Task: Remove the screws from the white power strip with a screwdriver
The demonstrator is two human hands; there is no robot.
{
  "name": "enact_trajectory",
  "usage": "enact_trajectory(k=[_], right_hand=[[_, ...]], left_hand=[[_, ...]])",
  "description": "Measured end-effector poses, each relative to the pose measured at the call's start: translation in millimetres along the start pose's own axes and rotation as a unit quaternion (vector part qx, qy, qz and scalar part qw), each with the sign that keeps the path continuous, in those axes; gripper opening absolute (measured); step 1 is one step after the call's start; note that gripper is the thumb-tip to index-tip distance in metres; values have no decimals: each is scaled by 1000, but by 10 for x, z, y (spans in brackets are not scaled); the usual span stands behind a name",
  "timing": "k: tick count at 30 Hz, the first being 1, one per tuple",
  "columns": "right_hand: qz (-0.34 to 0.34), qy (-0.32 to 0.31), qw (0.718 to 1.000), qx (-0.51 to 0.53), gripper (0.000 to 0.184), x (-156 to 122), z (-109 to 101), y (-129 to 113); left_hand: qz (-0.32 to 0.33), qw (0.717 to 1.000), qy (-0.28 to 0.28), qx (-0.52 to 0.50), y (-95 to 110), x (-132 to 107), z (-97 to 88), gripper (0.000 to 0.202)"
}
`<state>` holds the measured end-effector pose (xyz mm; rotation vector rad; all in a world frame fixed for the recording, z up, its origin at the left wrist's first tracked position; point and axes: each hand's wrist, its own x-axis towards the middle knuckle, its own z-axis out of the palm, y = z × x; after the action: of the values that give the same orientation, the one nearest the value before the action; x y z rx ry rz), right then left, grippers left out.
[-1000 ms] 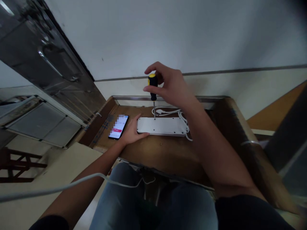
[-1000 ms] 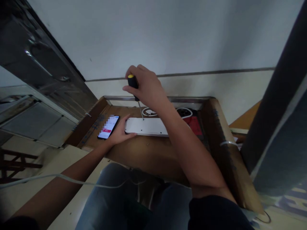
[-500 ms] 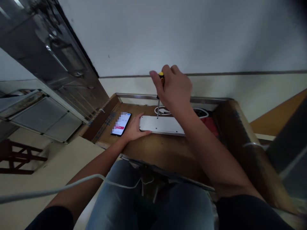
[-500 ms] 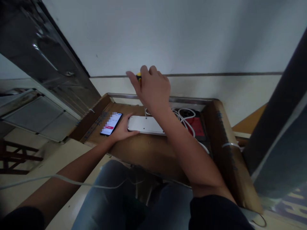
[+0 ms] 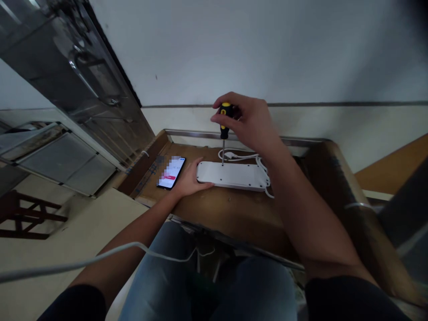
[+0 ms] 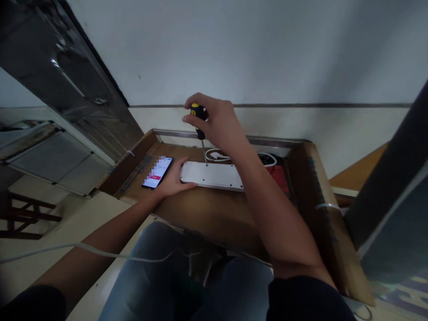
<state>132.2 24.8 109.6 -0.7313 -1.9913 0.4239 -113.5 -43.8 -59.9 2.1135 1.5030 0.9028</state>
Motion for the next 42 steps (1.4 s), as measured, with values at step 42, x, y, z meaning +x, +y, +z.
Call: enact_trajectory(k=[42], right_hand=[[-46, 25, 960, -274, 54, -4, 120, 56]], left_hand=[[-18, 1000, 2, 0, 34, -16, -9, 110]])
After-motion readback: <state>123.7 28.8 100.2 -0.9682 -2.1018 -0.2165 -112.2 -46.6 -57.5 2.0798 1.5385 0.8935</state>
